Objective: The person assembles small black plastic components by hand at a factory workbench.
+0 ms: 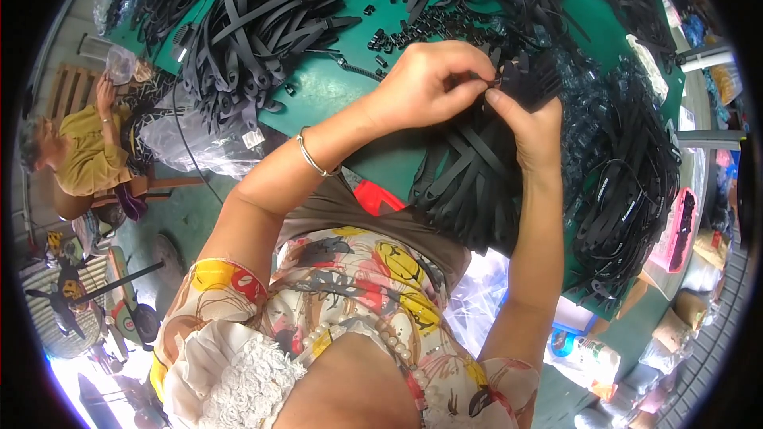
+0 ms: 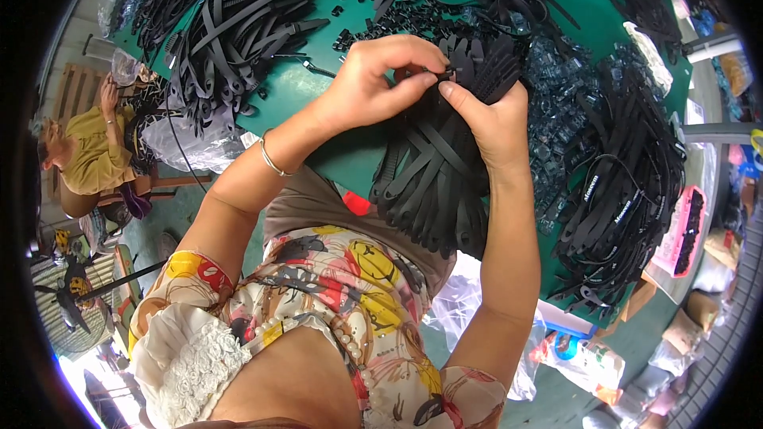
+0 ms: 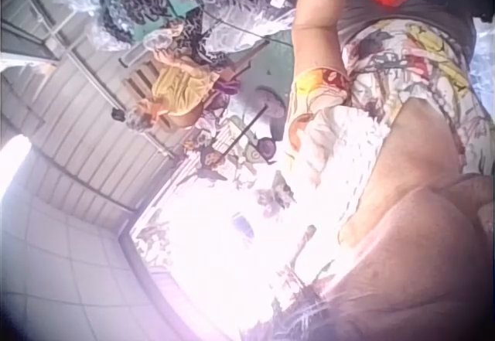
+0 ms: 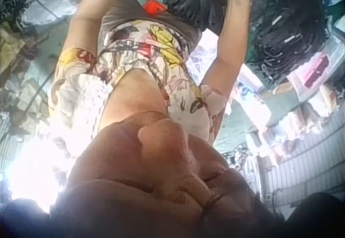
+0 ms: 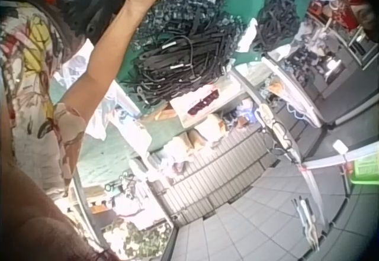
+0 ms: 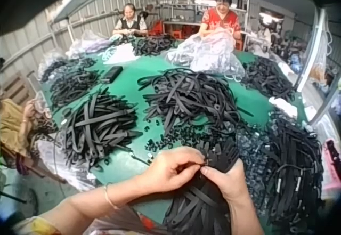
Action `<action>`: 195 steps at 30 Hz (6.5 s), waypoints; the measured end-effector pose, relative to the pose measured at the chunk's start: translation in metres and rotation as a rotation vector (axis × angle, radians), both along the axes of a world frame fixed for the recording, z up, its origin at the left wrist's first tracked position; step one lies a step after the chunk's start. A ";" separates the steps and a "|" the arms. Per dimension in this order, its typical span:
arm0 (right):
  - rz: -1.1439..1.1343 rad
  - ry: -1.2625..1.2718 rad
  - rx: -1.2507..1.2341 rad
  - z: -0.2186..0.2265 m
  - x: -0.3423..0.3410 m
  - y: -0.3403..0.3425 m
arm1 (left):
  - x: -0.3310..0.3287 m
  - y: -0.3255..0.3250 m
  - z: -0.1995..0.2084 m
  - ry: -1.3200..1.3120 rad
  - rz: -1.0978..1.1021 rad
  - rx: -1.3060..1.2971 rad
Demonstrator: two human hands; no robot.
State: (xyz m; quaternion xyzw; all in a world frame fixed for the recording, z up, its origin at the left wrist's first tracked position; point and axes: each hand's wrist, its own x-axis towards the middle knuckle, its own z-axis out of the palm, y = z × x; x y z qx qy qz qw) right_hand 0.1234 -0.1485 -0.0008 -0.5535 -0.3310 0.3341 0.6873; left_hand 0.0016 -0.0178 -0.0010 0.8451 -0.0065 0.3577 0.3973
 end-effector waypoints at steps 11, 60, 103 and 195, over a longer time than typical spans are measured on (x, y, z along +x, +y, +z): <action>-0.002 -0.090 -0.002 -0.002 0.000 -0.002 | 0.006 0.018 0.023 0.487 -0.189 -0.587; -0.016 0.089 0.030 -0.001 0.003 -0.002 | 0.000 0.023 -0.012 0.304 0.240 -0.158; -0.007 0.036 0.039 0.001 -0.001 -0.001 | 0.008 -0.002 0.003 0.018 0.164 -0.099; -0.123 0.005 -0.013 -0.001 -0.004 -0.001 | -0.070 0.058 0.003 0.627 0.384 0.147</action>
